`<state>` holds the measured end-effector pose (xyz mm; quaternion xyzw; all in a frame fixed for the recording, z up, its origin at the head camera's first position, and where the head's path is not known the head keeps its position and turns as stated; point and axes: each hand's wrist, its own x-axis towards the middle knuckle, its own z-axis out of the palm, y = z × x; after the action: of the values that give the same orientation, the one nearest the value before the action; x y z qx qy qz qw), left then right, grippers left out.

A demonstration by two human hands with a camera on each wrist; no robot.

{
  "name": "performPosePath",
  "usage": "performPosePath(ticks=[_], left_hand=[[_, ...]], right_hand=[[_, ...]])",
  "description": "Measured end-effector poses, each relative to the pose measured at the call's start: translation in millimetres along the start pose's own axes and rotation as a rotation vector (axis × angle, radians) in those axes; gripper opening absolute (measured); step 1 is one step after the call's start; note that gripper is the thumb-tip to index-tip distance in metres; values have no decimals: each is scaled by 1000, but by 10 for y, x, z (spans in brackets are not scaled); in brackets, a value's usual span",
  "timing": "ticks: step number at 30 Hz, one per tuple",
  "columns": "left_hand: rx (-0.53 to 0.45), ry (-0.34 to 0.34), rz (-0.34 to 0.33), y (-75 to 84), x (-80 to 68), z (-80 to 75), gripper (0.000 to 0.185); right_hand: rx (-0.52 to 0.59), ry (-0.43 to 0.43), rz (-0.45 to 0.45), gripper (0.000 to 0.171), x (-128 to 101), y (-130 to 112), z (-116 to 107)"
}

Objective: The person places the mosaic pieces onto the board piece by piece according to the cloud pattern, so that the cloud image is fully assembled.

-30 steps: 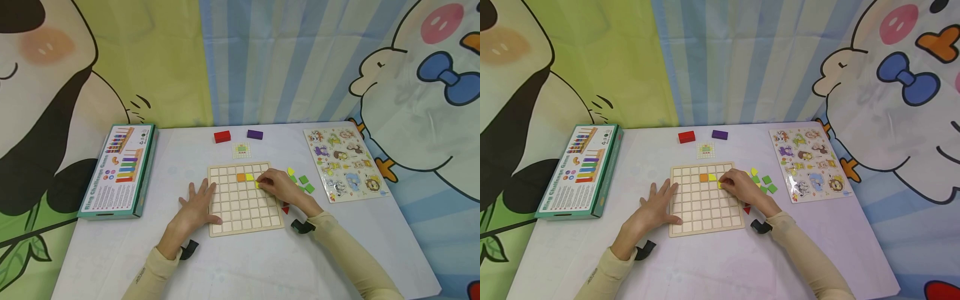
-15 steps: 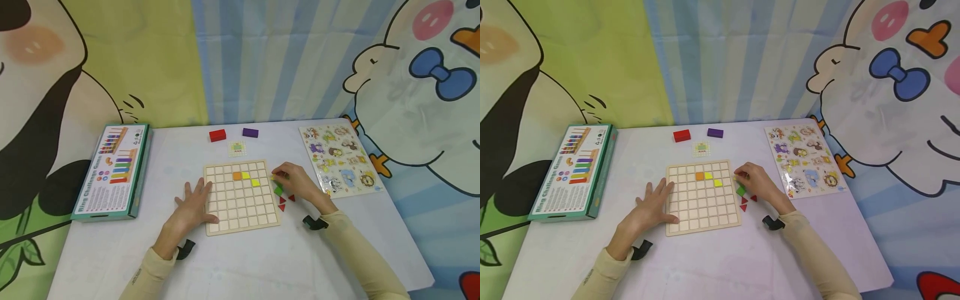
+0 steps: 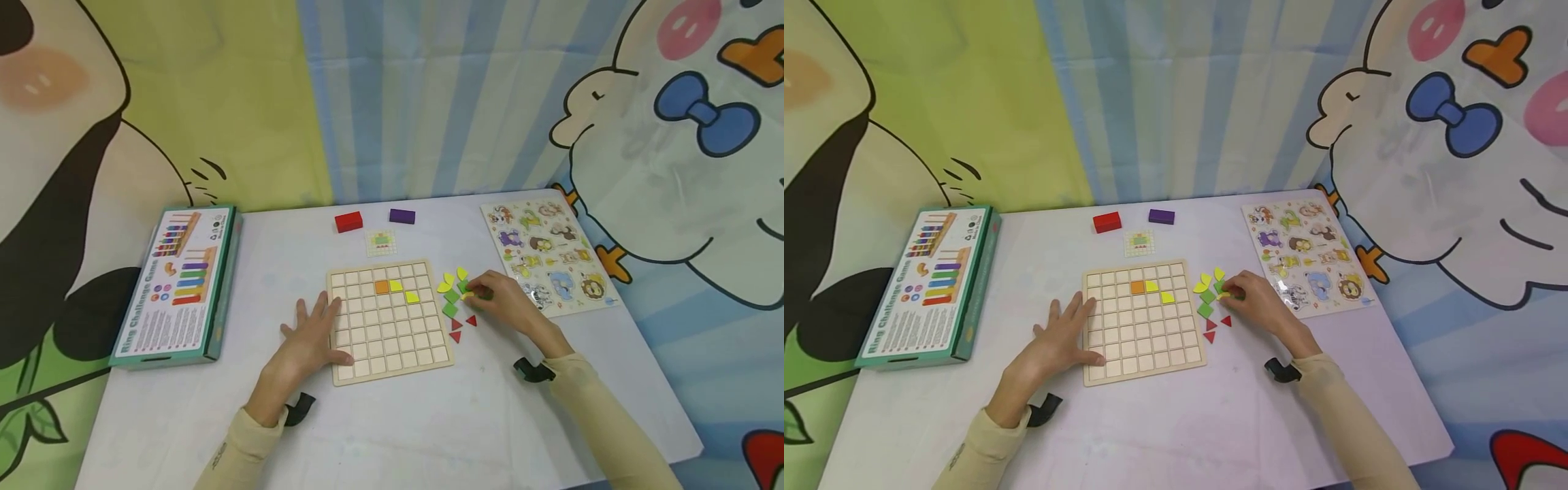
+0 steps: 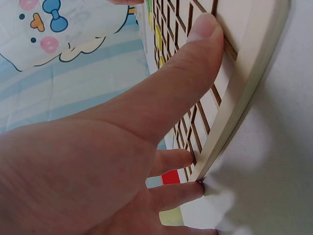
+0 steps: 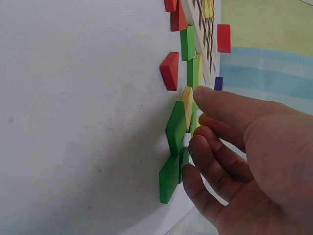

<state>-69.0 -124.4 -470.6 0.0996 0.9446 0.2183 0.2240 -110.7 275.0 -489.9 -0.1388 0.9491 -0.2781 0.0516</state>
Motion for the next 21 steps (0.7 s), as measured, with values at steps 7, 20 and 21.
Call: performPosePath(ticks=[7, 20, 21], left_hand=[[-13, 0, 0, -12, -1, 5, 118], [-20, -2, -1, -19, -6, -1, 118], [-21, -2, 0, -20, -6, 1, 118]], right_hand=[[-35, -3, 28, 27, -30, 19, 20], [-41, -29, 47, 24, 45, -14, -1], [-39, -32, 43, 24, 50, -17, -1]])
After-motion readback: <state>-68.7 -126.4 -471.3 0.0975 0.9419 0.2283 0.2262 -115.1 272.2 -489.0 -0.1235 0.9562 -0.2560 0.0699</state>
